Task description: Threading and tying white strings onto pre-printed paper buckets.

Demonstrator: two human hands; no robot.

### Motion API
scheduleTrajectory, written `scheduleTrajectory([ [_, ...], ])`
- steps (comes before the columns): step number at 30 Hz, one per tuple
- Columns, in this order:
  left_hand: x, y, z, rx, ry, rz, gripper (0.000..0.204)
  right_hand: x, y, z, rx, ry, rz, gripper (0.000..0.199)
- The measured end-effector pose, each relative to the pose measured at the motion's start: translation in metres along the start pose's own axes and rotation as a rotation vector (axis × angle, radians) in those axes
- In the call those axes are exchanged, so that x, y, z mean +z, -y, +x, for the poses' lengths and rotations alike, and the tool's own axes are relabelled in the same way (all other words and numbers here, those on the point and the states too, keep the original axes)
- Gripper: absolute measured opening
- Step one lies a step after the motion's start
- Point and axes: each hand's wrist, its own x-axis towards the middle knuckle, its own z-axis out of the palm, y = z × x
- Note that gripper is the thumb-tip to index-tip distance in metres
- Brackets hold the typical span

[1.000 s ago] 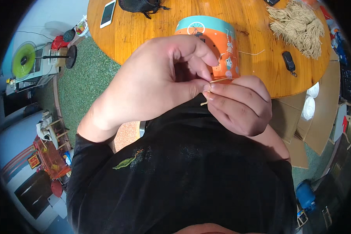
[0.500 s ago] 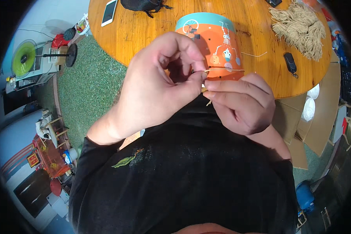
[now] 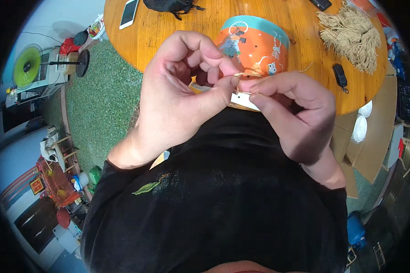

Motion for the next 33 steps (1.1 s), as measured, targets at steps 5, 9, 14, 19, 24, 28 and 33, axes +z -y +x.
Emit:
scheduleTrajectory([
  [5,0.006,0.006,-0.005,0.077,-0.080,-0.109,0.034,-0.002,0.015,0.010,0.142,0.082,-0.028,0.006],
  [9,0.006,0.011,-0.008,0.100,-0.125,-0.130,0.032,-0.001,0.017,0.016,0.163,0.100,0.066,0.007],
  [14,0.004,0.010,-0.010,0.061,-0.158,-0.137,0.034,-0.015,0.022,0.033,0.268,0.261,-0.013,0.005],
  [19,0.008,0.010,-0.011,0.044,-0.135,-0.187,0.037,-0.008,0.024,0.038,0.346,0.293,-0.006,0.004],
  [24,0.011,0.015,-0.014,0.108,-0.106,-0.208,0.039,-0.007,0.033,0.039,0.446,0.226,-0.083,0.006],
  [28,0.010,0.016,-0.016,0.126,-0.119,-0.158,0.040,-0.008,0.048,0.044,0.531,0.269,-0.194,0.006],
  [33,0.015,0.012,-0.013,0.091,-0.175,-0.164,0.041,-0.008,0.035,0.036,0.397,0.242,-0.078,0.009],
])
